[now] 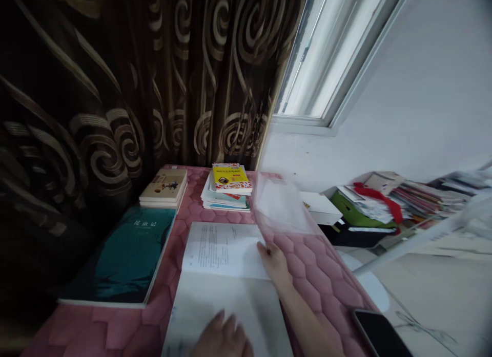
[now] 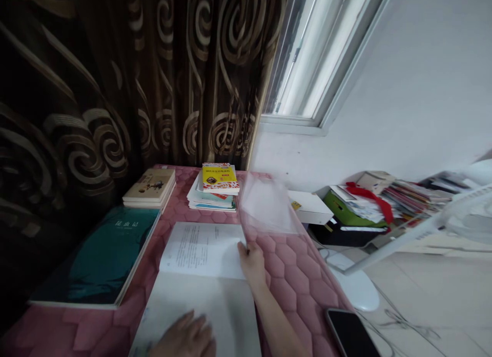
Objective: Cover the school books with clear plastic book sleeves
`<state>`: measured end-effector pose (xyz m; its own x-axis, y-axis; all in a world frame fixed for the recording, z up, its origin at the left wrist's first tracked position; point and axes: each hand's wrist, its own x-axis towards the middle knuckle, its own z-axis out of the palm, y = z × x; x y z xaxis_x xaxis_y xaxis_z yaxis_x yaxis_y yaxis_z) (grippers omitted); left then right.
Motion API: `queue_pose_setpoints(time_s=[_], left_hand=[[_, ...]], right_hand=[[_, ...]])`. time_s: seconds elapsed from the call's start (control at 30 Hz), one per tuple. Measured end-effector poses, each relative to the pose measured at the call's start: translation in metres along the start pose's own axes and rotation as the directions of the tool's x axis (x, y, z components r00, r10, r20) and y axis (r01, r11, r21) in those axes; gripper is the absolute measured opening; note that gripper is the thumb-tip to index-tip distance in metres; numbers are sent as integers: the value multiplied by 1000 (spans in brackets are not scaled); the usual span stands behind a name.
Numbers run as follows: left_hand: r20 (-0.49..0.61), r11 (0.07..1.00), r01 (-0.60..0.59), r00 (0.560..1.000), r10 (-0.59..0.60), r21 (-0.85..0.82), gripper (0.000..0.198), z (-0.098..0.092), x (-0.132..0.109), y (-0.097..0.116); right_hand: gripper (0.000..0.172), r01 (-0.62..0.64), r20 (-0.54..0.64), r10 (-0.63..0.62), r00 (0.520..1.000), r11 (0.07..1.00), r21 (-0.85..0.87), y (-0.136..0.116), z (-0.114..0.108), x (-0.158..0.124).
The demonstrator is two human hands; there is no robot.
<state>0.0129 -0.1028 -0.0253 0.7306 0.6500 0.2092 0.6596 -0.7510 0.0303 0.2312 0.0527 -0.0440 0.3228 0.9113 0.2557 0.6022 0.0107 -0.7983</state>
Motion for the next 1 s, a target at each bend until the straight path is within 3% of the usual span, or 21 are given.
queue_pose_setpoints(time_s=[0.03, 0.13, 0.2, 0.3, 0.43, 0.57, 0.73, 0.83, 1.0], left_hand=[[-12, 1000, 21, 1000, -21, -6, 47, -8, 15, -12], [-40, 961, 275, 961, -274, 20, 57, -24, 50, -50], [-17, 930, 366, 931, -366, 18, 58, -21, 60, -72], [-32, 911, 413, 911, -412, 18, 58, -2, 59, -89], [-39, 891, 453, 891, -452, 15, 55, 14, 56, -89], [76, 850, 527, 847, -525, 5, 55, 6, 63, -85], [145, 820, 572, 812, -566, -3, 57, 0, 70, -82], [134, 809, 587, 801, -583, 8, 57, 2, 73, -83], [144, 806, 592, 796, -587, 11, 62, 1, 85, -94]], right_hand=[[38, 4, 3, -4, 1000, 1000, 0, -1, 0, 0], [36, 9, -5, -9, 1000, 1000, -4, 1, 2, 1], [34, 1, -14, -1, 1000, 1000, -23, 3, 4, 0], [29, 28, -17, -29, 999, 998, -58, 6, 5, -1], [24, 60, 19, -58, 998, 988, -142, -1, 3, -3], [38, 21, 80, 8, 997, 936, -350, -22, -3, -10], [36, 47, 191, 71, 979, 835, -548, -48, -8, -17], [35, 55, 183, 66, 981, 810, -584, -50, -9, -18], [35, 144, 172, -49, 984, 784, -604, -42, -8, -16]])
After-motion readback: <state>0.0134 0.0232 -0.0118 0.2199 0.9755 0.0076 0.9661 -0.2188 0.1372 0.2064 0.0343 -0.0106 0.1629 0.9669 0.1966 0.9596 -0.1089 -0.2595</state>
